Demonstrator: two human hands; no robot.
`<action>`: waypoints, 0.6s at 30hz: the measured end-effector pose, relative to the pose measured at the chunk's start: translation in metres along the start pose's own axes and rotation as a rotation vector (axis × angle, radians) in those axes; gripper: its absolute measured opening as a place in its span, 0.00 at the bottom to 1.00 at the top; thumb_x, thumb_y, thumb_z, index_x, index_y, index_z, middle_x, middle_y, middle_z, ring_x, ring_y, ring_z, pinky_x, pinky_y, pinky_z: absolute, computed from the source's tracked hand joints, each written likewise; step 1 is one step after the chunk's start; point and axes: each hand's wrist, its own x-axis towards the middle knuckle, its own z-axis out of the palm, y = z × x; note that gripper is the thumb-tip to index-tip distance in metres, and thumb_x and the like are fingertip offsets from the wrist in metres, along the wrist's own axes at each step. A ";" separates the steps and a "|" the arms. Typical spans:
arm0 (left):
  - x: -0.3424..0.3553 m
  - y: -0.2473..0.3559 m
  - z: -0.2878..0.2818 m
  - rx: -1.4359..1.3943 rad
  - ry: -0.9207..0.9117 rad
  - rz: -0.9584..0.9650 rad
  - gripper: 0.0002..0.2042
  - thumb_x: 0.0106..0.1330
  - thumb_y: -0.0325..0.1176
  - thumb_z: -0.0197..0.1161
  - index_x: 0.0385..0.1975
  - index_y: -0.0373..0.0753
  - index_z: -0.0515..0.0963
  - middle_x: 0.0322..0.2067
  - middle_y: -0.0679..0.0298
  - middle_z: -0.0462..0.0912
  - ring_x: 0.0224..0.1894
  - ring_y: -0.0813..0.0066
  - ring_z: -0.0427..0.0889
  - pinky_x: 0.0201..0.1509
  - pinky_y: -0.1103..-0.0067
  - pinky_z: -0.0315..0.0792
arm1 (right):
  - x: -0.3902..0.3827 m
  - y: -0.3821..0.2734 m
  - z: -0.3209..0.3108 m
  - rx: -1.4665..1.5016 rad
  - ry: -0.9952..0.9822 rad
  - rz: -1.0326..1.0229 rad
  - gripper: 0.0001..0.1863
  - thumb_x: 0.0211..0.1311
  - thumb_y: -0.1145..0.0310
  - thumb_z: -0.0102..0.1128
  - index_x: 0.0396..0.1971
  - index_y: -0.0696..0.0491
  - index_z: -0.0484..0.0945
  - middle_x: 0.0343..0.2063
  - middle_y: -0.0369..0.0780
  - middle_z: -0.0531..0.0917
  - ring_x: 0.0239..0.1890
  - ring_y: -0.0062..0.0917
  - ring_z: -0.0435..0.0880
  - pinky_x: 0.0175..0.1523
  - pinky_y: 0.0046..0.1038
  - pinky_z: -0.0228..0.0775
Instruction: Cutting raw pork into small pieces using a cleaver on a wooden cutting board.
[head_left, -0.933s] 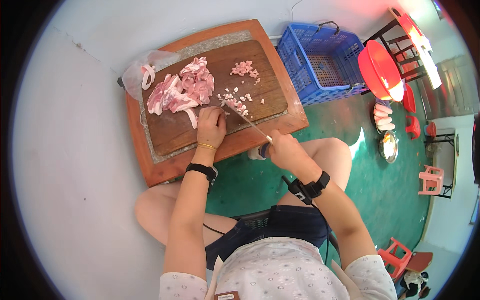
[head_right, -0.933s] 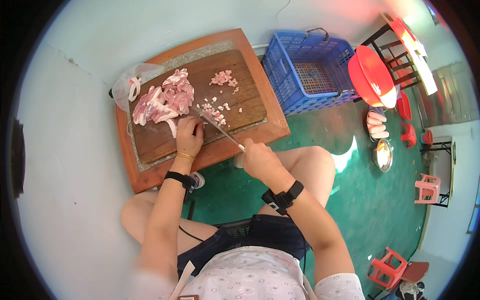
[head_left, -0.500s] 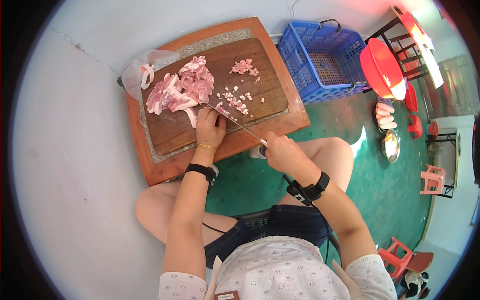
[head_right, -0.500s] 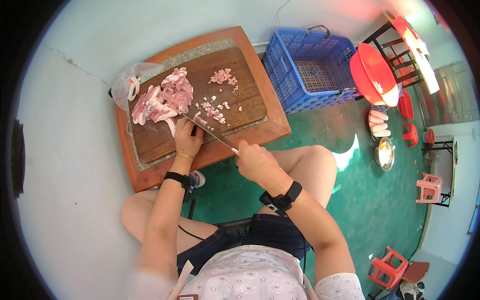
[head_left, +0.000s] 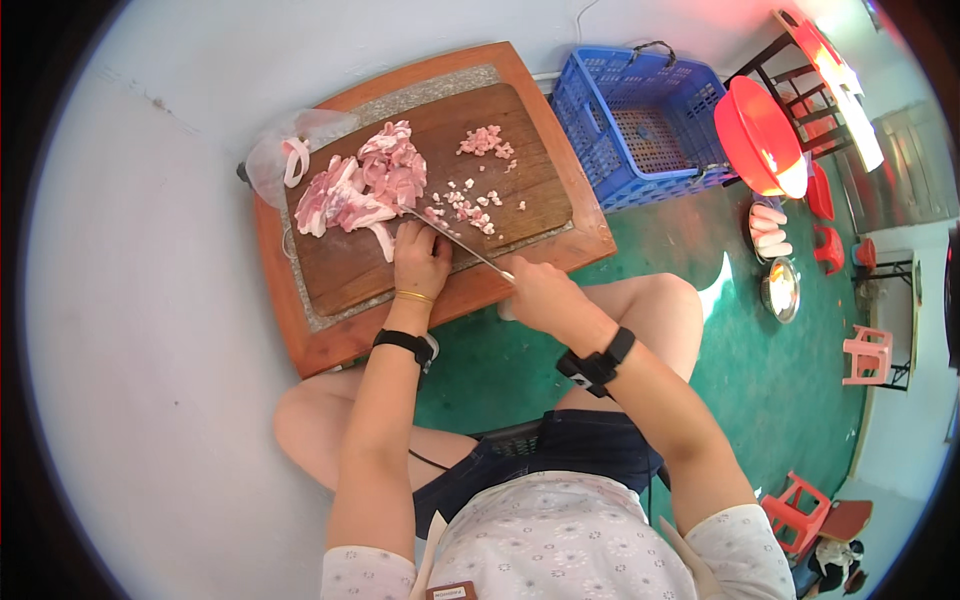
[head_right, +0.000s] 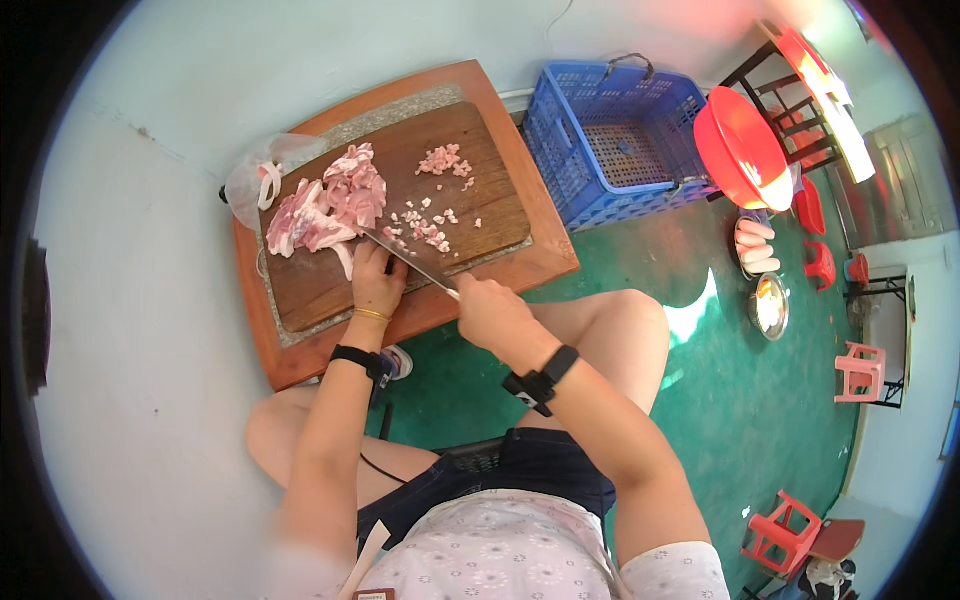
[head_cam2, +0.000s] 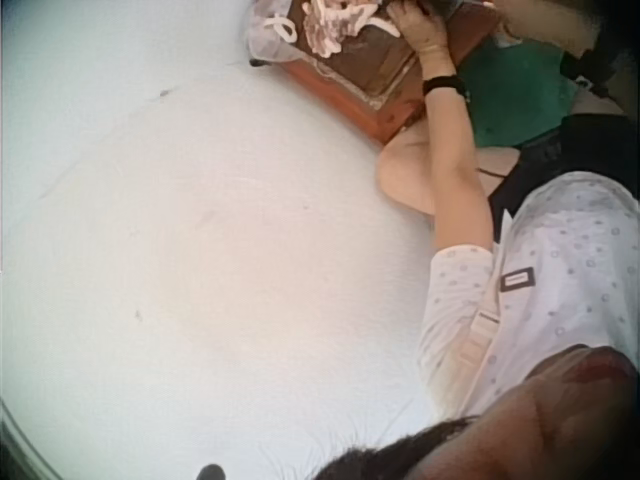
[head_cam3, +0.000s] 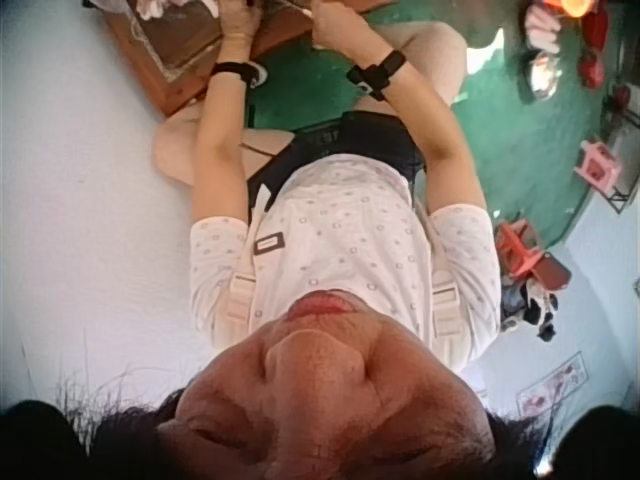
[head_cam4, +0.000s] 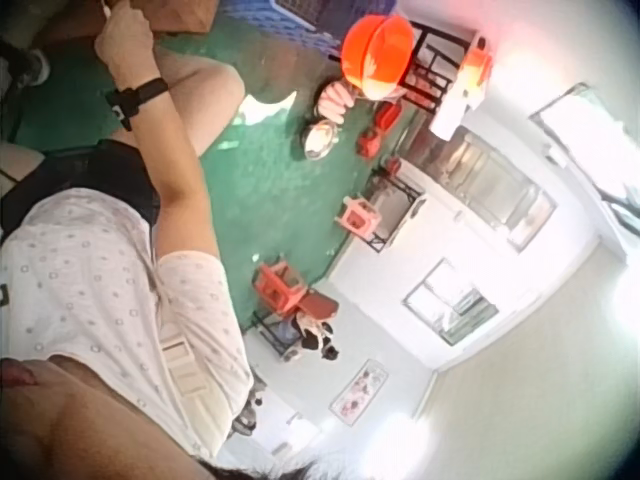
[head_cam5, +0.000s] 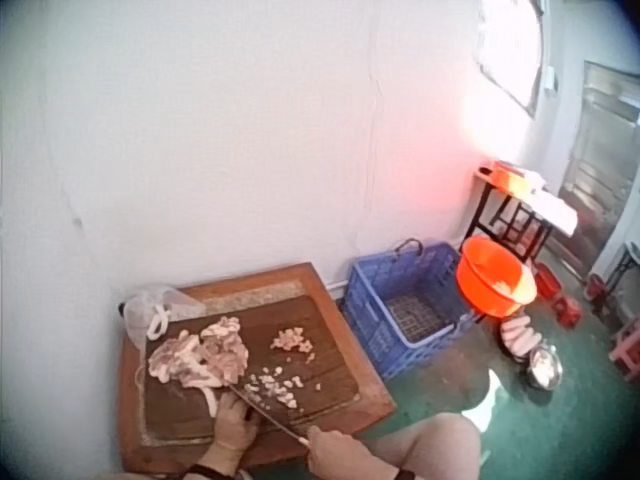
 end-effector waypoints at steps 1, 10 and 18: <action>-0.002 0.001 0.002 -0.002 0.003 -0.002 0.06 0.46 0.20 0.60 0.26 0.35 0.75 0.29 0.58 0.75 0.34 0.57 0.73 0.37 0.67 0.69 | -0.008 0.005 -0.003 -0.004 0.000 0.001 0.09 0.56 0.74 0.50 0.36 0.62 0.71 0.30 0.57 0.80 0.38 0.52 0.80 0.44 0.47 0.72; 0.000 0.003 -0.007 -0.289 -0.027 -0.214 0.05 0.54 0.20 0.62 0.29 0.34 0.75 0.32 0.59 0.77 0.31 0.67 0.79 0.35 0.77 0.74 | -0.030 0.015 -0.029 0.033 0.059 0.086 0.08 0.55 0.72 0.52 0.31 0.62 0.71 0.28 0.59 0.79 0.37 0.55 0.78 0.42 0.48 0.70; -0.004 0.005 -0.011 -0.209 -0.026 -0.181 0.06 0.53 0.21 0.63 0.30 0.34 0.76 0.33 0.58 0.77 0.32 0.64 0.78 0.36 0.75 0.74 | -0.028 0.008 -0.019 -0.022 -0.021 0.007 0.07 0.56 0.72 0.51 0.31 0.62 0.70 0.26 0.57 0.79 0.33 0.53 0.79 0.40 0.47 0.71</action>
